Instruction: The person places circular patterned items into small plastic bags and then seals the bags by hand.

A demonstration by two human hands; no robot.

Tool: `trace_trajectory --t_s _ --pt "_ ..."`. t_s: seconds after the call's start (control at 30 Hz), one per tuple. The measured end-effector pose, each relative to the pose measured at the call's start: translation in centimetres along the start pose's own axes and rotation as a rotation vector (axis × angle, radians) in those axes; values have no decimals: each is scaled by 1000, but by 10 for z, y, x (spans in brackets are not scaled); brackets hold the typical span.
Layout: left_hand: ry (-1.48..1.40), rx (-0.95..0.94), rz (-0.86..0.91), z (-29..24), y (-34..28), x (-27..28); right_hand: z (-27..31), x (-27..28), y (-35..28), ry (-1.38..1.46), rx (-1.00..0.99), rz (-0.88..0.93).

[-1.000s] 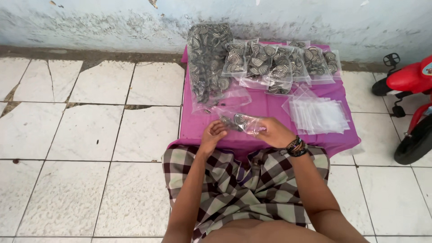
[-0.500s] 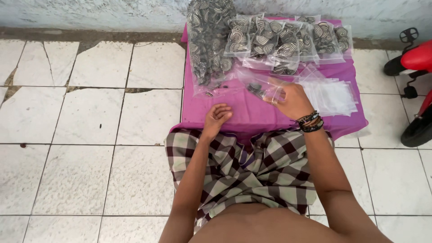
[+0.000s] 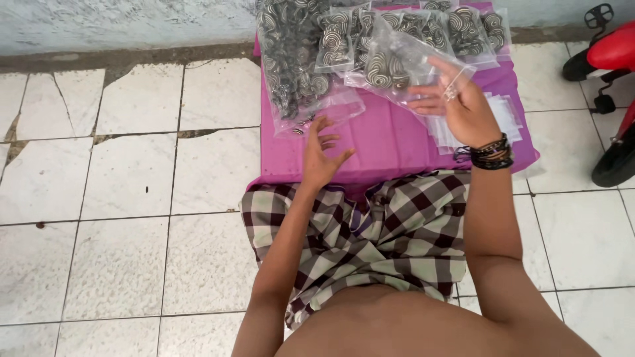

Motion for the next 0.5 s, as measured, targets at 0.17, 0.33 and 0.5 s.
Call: trace_trajectory --t_s 0.17,0.33,0.5 --pt "123 -281 -37 -47 -1 -12 11 7 -2 -157 74 174" --pt "276 -645 -158 -66 3 -29 17 -13 -4 -183 44 400" --pt "224 -673 -173 -68 11 -25 22 -26 -6 -141 43 513"
Point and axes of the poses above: each hand's wrist, its own y-axis towards the middle knuckle, its own x-axis out of the back of the hand, z = x × y, the point moved 5 cm from there along y, towards the middle knuckle, and after that the axes turned 14 degrees about -z, right-handed, at the moved point
